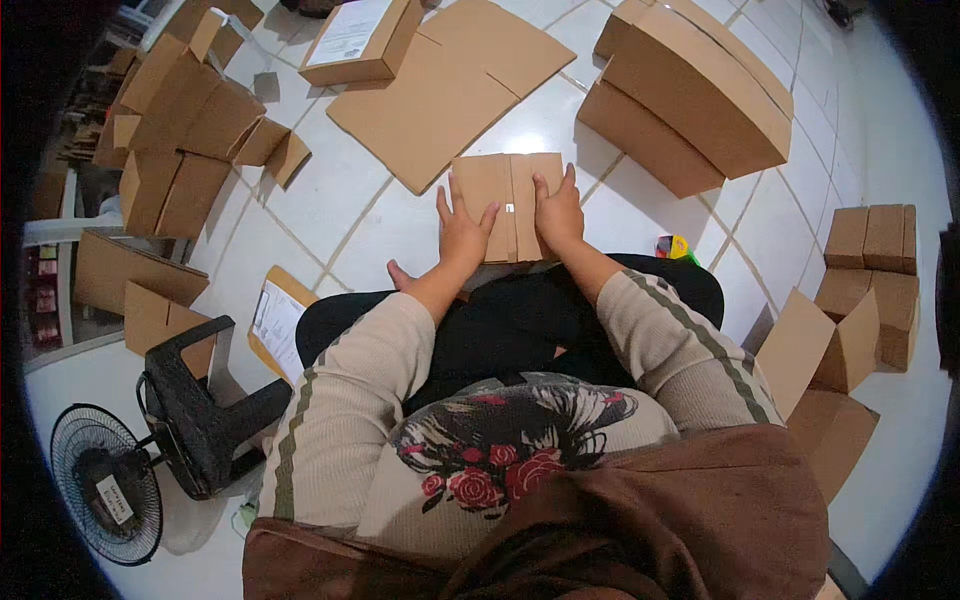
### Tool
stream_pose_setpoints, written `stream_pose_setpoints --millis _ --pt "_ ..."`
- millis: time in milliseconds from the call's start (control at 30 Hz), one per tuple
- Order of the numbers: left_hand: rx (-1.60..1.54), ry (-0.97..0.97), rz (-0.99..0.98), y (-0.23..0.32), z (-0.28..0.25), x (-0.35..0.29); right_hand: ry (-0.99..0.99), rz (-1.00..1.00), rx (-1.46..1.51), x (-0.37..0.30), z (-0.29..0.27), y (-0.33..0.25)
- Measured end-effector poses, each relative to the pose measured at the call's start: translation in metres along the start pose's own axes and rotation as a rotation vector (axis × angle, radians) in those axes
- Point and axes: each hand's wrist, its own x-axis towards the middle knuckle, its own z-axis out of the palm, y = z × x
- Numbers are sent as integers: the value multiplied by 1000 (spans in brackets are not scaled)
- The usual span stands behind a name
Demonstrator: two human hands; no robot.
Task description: Packaging snacks into cardboard boxes, sealing them with tape, and placing them into a bag.
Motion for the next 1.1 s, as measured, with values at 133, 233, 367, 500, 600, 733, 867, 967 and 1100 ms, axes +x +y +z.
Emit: stream_pose_setpoints --millis 133,233,367,500,600,733,867,967,1100 --pt "314 76 298 -10 6 1 20 -63 -66 -8 -4 -10" --pt "544 137 446 -7 7 -1 26 -166 -148 -13 -5 -14" --pt "500 -67 127 41 -12 -19 183 -327 -195 1 2 8" --pt "129 -159 -9 4 -33 2 91 -319 215 12 -20 -6" --pt "-13 -240 -154 7 -77 7 -146 -505 125 -2 -49 -20" --pt "269 -27 -21 -3 -87 1 -301 -324 -113 26 -84 6" --pt "563 235 580 35 -60 -17 406 -729 -959 11 -69 0" --pt "363 135 751 53 -26 -43 361 -1216 -1041 22 -46 -20" --pt "622 -34 574 46 -25 -42 -192 -847 -946 38 -51 -63"
